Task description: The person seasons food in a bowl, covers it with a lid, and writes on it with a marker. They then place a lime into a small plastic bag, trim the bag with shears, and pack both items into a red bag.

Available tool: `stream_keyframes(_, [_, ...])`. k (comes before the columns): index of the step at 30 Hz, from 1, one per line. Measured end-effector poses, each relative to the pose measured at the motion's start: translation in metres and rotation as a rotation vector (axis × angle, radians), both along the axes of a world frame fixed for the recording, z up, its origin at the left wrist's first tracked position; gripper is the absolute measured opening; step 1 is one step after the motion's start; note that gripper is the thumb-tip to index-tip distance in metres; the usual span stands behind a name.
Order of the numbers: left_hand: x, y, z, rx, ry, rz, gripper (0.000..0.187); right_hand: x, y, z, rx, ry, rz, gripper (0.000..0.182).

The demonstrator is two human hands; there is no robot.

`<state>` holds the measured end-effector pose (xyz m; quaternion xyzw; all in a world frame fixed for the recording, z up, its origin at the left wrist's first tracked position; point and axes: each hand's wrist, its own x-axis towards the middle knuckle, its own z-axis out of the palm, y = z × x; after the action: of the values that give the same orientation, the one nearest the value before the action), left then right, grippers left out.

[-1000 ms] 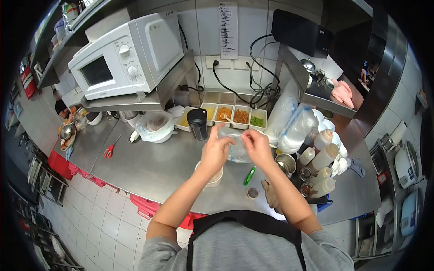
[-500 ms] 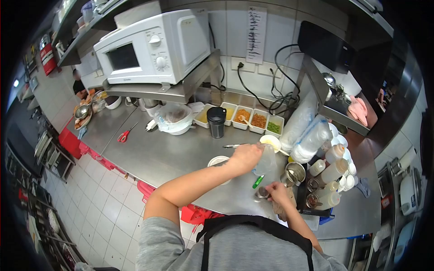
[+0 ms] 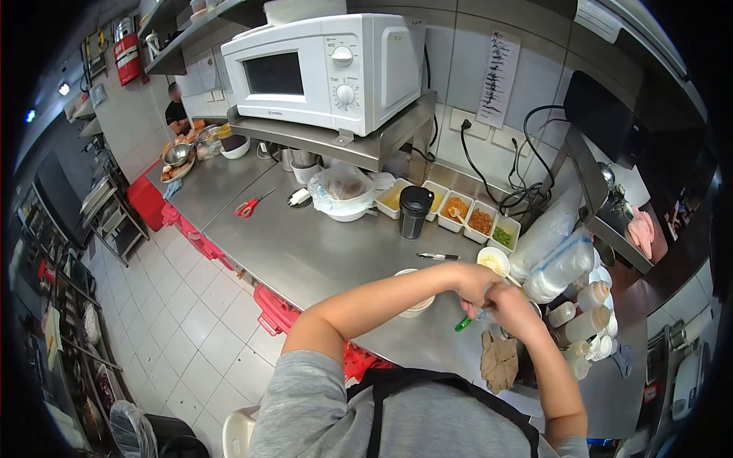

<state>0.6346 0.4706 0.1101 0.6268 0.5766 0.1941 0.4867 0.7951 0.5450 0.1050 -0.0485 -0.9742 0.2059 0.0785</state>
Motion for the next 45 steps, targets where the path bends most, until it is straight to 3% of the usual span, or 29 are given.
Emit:
stream_keyframes(3, [0.012,-0.013,0.021,0.059,0.121,-0.044,0.046,-0.045,0.02,-0.045,0.025,-0.342,0.141,0.018])
stream_keyframes(6, [0.01,-0.011,-0.009,0.517,0.277,-0.13,0.044,-0.078,0.041,-0.092,0.189,-0.594,0.232,0.019])
stream_keyframes(7, [0.011,-0.035,0.027,0.229,0.147,-0.058,0.054,-0.086,0.046,-0.107,0.246,-0.659,0.25,0.02])
stream_keyframes(11, [-0.013,-0.05,-0.034,0.703,0.099,0.07,0.071,-0.111,0.059,-0.161,0.396,-0.828,0.325,0.022])
stream_keyframes(13, [-0.052,-0.094,0.018,0.397,-0.062,0.155,0.059,-0.124,0.065,-0.19,0.452,-0.87,0.364,0.023])
stream_keyframes(16, [-0.147,-0.138,0.008,0.326,-0.176,0.466,0.027,-0.127,0.068,-0.207,0.457,-0.848,0.386,0.026])
stream_keyframes(18, [-0.225,-0.168,-0.006,0.282,-0.035,0.68,0.023,-0.112,0.038,-0.143,0.286,-0.758,0.223,0.035])
stream_keyframes(20, [-0.308,-0.182,-0.03,0.365,0.041,0.99,0.021,-0.084,0.058,-0.157,0.099,-0.529,0.252,0.036])
stream_keyframes(22, [-0.392,-0.183,-0.054,0.576,0.545,1.233,0.025,-0.07,0.038,-0.101,0.103,-0.509,0.233,0.044])
stream_keyframes(24, [-0.447,-0.177,-0.05,0.615,0.704,1.469,0.026,-0.043,0.051,-0.097,-0.144,-0.464,0.268,0.043])
stream_keyframes(26, [-0.495,-0.167,-0.06,0.819,0.912,1.475,0.031,-0.036,0.037,-0.04,-0.355,-0.727,0.216,0.039])
stream_keyframes(27, [-0.532,-0.159,-0.078,0.926,1.088,1.367,0.034,-0.038,0.017,0.001,-0.43,-0.712,0.075,0.031])
stream_keyframes(29, [-0.567,-0.149,-0.089,0.809,1.13,1.375,0.034,-0.041,-0.019,0.064,-0.59,-0.662,-0.224,0.016])
stream_keyframes(32, [-0.607,-0.131,-0.099,0.606,1.105,1.408,0.033,-0.025,-0.02,0.083,-0.886,-0.463,-0.354,0.025])
stream_keyframes(33, [-0.614,-0.126,-0.1,0.548,1.094,1.416,0.033,-0.023,-0.012,0.086,-0.925,-0.478,-0.276,0.034])
stream_keyframes(36, [-0.632,-0.116,-0.108,0.464,1.057,1.466,0.033,-0.026,-0.014,0.098,-0.925,-0.405,-0.283,0.034])
stream_keyframes(41, [-0.644,-0.113,-0.115,0.528,0.975,1.576,0.032,-0.024,-0.004,0.083,-0.84,-0.368,-0.26,0.038])
stream_keyframes(45, [-0.643,-0.123,-0.117,0.814,0.771,1.757,0.032,-0.029,0.001,0.082,-0.804,-0.371,-0.24,0.038])
